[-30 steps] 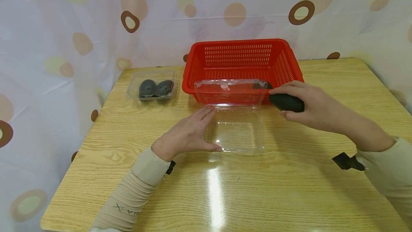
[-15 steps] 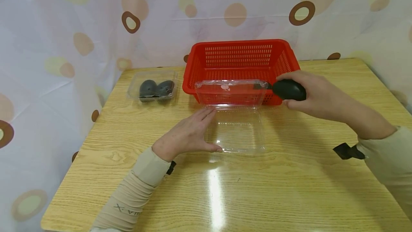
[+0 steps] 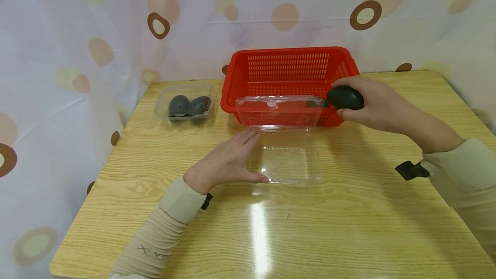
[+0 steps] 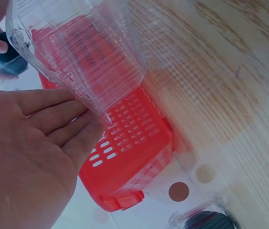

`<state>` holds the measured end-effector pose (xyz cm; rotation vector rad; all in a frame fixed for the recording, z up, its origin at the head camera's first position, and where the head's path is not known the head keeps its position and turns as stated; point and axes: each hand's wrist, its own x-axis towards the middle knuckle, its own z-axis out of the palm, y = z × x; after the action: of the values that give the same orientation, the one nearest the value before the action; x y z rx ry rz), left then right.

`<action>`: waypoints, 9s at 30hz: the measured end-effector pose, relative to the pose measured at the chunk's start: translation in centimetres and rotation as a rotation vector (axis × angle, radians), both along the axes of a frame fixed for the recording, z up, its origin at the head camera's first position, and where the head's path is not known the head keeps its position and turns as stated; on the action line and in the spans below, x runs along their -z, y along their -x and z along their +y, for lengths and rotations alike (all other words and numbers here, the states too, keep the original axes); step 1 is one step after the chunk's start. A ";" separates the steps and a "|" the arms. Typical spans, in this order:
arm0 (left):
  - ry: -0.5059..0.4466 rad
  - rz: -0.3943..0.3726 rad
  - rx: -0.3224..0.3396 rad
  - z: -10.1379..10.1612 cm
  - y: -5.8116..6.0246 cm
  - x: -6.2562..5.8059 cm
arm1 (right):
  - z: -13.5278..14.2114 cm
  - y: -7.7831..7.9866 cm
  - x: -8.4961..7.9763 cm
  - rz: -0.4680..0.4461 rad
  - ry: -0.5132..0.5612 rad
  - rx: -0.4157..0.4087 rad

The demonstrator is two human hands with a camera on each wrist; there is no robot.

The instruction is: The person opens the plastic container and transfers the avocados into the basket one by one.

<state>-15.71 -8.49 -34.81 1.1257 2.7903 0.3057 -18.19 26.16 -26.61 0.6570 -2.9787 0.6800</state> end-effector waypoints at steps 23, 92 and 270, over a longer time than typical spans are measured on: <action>0.010 -0.010 -0.012 0.0 0.1 0.1 | -0.7 3.7 1.0 -0.008 -0.004 0.043; 0.024 0.018 -0.003 0.1 0.2 0.4 | -2.7 10.7 4.6 -0.262 -0.079 0.237; 0.000 0.003 -0.005 0.0 0.0 0.2 | -7.2 -5.7 9.0 -0.016 -0.138 -0.163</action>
<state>-15.73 -8.45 -34.96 1.1206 2.7965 0.3052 -12.54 18.98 -35.57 0.9147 -3.0319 0.4902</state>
